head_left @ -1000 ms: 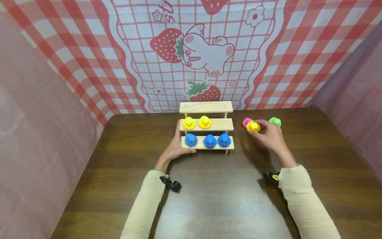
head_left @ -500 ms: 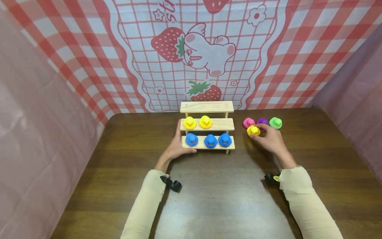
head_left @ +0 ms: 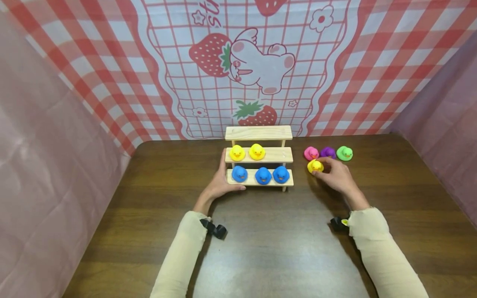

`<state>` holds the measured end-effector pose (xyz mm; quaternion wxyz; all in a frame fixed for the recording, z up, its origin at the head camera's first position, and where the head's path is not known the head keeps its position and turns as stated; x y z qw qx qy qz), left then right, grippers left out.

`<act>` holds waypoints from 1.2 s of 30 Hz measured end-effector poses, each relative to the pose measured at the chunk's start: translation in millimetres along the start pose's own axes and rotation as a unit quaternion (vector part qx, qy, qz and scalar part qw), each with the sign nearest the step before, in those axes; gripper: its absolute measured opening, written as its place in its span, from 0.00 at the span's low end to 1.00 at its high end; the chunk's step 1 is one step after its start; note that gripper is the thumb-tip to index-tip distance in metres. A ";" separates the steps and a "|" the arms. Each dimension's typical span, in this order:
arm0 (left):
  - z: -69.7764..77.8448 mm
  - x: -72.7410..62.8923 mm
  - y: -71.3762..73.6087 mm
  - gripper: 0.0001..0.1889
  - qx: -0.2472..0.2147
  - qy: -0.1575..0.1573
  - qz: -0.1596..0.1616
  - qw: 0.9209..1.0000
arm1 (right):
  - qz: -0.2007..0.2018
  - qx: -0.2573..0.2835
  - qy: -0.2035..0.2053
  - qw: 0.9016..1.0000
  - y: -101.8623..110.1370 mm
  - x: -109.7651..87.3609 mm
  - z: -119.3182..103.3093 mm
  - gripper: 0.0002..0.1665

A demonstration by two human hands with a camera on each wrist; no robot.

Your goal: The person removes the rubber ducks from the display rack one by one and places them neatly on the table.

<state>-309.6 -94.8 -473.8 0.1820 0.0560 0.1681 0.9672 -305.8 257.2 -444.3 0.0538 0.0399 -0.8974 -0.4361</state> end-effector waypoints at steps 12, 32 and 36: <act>-12.3 4.4 -0.1 0.72 0.005 0.003 0.012 1.000 | -0.003 -0.003 0.004 1.000 -3.8 0.8 4.0 0.29; -10.1 4.3 0.1 0.72 0.007 -0.001 0.013 1.000 | -0.010 -0.001 -0.005 1.000 -4.9 -0.2 5.9 0.30; -10.6 4.5 -0.1 0.73 0.001 -0.007 0.012 1.000 | -0.014 0.001 -0.005 1.000 -3.4 -1.1 5.0 0.30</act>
Point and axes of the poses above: each hand's wrist, its own x-axis towards the middle knuckle, its own y-axis out of the back of the hand, z = x × y, the point moved 8 cm from there along x, towards the middle knuckle, and after that the axes turned 3 degrees about -z, right-handed, at the moved point
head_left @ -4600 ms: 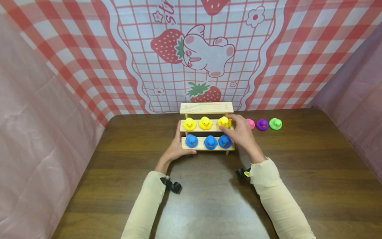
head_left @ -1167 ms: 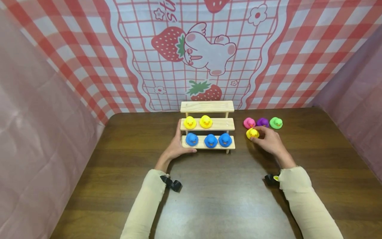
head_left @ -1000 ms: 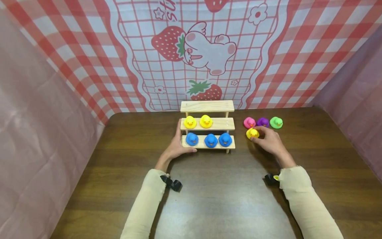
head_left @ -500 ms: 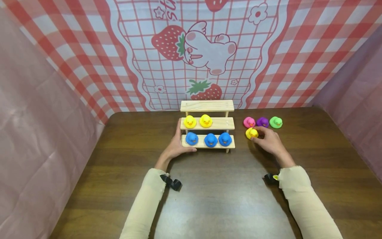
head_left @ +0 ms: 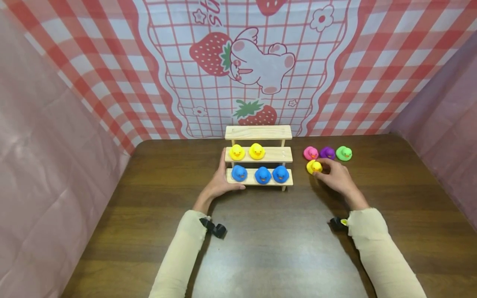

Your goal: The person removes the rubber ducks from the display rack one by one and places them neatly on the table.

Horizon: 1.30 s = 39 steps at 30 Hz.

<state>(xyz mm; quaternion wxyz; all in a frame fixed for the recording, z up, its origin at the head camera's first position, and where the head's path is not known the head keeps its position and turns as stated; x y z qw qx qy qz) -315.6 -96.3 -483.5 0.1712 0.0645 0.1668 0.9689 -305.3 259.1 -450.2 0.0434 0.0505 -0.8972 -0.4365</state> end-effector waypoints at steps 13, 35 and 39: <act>-1.1 -0.4 0.1 0.72 0.001 0.002 -0.005 1.000 | 0.021 -0.001 0.008 1.000 22.5 -6.3 -15.9 0.30; 13.3 -4.5 -1.6 0.71 0.000 0.021 -0.020 1.000 | 0.034 0.044 0.036 0.998 37.7 -2.7 -67.9 0.31; 1.4 -0.7 -1.4 0.72 0.000 0.013 -0.008 1.000 | 0.035 0.049 0.046 0.997 35.9 -1.5 -76.0 0.32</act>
Point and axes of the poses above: each hand's wrist, its own x-axis towards the middle knuckle, its own y-axis out of the back of the hand, z = x × y, the point moved 8 cm from there along x, towards the middle knuckle, and after that the axes turned 3 degrees about -z, right-handed, at the moved point
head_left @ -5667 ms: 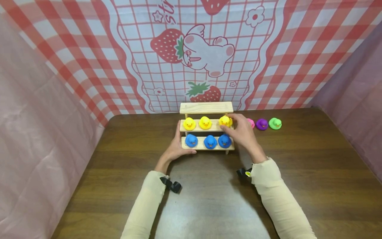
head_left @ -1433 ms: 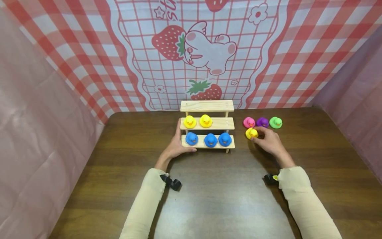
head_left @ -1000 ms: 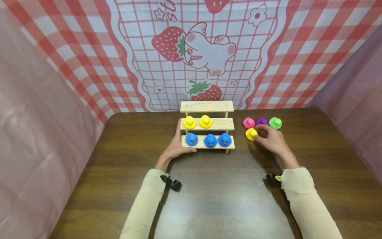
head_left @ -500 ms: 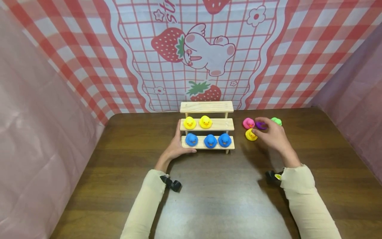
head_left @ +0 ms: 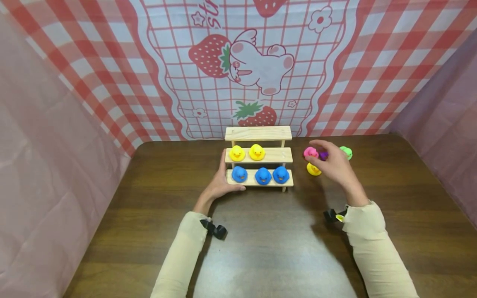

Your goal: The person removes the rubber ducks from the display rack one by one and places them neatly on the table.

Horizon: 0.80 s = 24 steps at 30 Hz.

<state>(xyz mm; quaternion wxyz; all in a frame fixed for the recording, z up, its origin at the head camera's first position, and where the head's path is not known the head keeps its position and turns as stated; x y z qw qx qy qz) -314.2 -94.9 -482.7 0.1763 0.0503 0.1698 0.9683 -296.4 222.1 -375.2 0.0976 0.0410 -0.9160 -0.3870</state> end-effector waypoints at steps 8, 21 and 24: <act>-1.7 0.5 1.1 0.72 0.007 0.001 0.002 1.000 | 0.016 0.009 0.014 1.000 -6.8 4.9 -19.5 0.30; -0.5 0.5 -0.4 0.72 -0.005 -0.006 -0.005 1.000 | 0.003 0.033 0.046 0.998 -29.5 20.4 -57.6 0.29; 0.7 0.2 0.2 0.72 -0.015 -0.019 0.000 1.000 | -0.003 0.038 0.045 0.998 -35.5 23.2 -62.6 0.29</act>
Point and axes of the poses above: each hand's wrist, its own x-axis towards the middle knuckle, its own y-axis out of the back of the hand, z = x × y, the point moved 8 cm from there along x, towards the middle knuckle, and after that the axes turned 3 degrees about -z, right-handed, at the moved point
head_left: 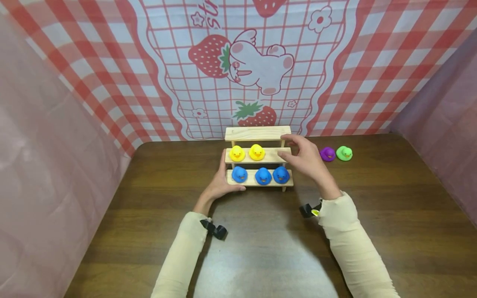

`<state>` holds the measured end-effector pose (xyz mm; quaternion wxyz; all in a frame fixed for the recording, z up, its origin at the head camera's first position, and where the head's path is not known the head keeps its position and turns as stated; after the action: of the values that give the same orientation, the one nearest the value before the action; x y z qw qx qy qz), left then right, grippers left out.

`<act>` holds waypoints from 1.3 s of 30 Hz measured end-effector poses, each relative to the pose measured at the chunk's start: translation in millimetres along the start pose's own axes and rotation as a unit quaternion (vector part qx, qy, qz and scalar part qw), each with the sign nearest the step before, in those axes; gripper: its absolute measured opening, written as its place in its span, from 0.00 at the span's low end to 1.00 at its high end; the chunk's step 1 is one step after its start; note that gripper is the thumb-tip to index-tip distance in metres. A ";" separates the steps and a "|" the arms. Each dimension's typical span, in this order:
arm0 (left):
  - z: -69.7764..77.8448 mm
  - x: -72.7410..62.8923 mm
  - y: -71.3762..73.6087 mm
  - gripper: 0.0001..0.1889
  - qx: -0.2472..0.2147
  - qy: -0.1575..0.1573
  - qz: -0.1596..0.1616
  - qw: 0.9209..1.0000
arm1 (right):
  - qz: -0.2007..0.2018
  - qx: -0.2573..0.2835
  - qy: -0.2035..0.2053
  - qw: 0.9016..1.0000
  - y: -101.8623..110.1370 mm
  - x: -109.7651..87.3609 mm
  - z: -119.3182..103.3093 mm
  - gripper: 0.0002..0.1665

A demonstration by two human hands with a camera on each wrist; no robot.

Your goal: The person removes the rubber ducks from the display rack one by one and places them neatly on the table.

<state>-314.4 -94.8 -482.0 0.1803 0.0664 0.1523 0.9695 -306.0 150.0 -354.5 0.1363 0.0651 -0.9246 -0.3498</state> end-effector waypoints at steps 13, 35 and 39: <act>-2.0 1.0 0.5 0.72 -0.010 -0.009 0.004 1.000 | -0.047 0.026 -0.010 0.998 -34.2 16.3 -7.6 0.29; -0.9 0.2 0.1 0.74 -0.012 0.000 0.001 1.000 | -0.071 0.023 -0.017 0.997 -64.9 26.9 -7.9 0.31; -0.1 -0.2 0.2 0.74 -0.017 0.001 0.001 1.000 | -0.067 0.014 -0.011 0.998 -66.0 27.9 -8.4 0.31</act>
<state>-314.2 -95.1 -482.1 0.1805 0.0627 0.1363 0.9721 -328.4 89.4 -386.6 0.1016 0.1247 -0.9242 -0.3463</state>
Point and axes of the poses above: each hand's wrist, its own x-axis towards the middle knuckle, its own y-axis out of the back of the hand, z = x × y, the point moved 8 cm from there along x, towards the middle knuckle, and after that the axes turned 3 degrees about -z, right-handed, at the moved point
